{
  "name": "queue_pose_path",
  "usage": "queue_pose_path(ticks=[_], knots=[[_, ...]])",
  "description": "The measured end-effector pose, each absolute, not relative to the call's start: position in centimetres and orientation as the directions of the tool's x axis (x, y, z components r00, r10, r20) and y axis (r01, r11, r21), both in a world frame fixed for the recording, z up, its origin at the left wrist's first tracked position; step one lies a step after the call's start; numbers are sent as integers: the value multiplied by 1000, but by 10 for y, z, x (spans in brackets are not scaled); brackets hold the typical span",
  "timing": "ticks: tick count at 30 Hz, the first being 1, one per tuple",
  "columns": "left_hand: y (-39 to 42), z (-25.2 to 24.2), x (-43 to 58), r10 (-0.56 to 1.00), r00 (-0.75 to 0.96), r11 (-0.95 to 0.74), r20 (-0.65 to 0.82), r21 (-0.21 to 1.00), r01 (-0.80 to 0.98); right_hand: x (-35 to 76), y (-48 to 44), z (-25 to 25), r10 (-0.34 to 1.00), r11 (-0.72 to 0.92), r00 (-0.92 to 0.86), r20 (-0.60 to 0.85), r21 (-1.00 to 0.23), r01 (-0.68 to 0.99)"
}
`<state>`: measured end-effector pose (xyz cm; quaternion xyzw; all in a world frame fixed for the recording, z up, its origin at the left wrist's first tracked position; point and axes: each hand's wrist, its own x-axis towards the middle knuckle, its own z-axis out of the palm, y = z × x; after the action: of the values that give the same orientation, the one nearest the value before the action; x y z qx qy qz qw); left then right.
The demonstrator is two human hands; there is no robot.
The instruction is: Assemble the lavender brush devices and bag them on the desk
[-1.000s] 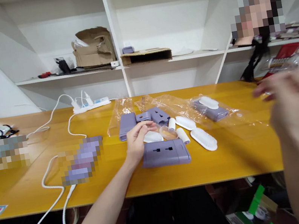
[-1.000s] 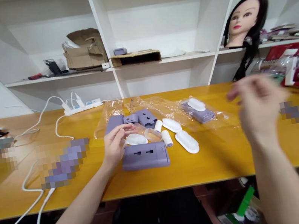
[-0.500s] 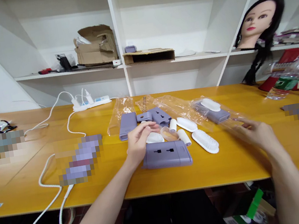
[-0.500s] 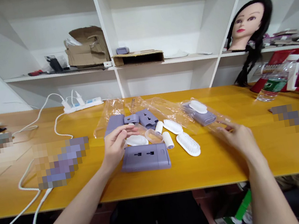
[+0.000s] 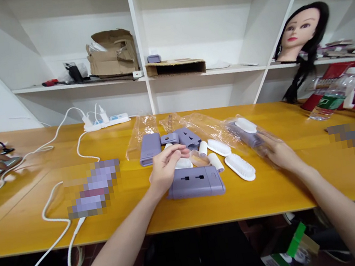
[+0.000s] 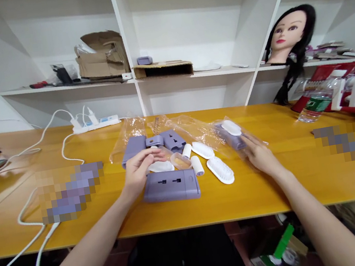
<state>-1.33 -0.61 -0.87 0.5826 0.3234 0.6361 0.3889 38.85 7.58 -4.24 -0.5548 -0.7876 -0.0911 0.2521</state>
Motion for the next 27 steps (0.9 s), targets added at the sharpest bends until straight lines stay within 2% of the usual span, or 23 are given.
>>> queue_pose_path(ticks=[4, 8, 14, 18, 21, 23, 25, 27], knots=[[-6, -9, -13, 873, -9, -486, 488, 868, -105, 378, 82, -44, 830, 257, -154, 536, -124, 958], [-5, -10, -12, 872, 2, -489, 490, 869, -74, 369, 91, -48, 838, 136, -5, 546, -200, 970], [-6, -11, -13, 882, 50, -468, 468, 884, -16, 353, 92, -41, 834, -6, 245, 495, -435, 900], [-6, -12, -13, 887, 64, -457, 458, 889, -26, 362, 82, -28, 746, -40, 445, 496, -634, 773], [-5, -12, -13, 887, 81, -453, 454, 891, -29, 372, 70, -18, 642, 71, 553, 531, -759, 647], [-6, -11, -13, 891, 98, -442, 444, 896, -39, 370, 61, -11, 595, 205, 548, 588, -770, 604], [-7, -9, -12, 904, 118, -403, 410, 912, -75, 358, 49, -3, 566, 312, 487, 665, -720, 620], [-8, -5, -12, 930, 134, -322, 343, 934, -154, 334, 35, 5, 539, 531, 300, 787, -594, 604]])
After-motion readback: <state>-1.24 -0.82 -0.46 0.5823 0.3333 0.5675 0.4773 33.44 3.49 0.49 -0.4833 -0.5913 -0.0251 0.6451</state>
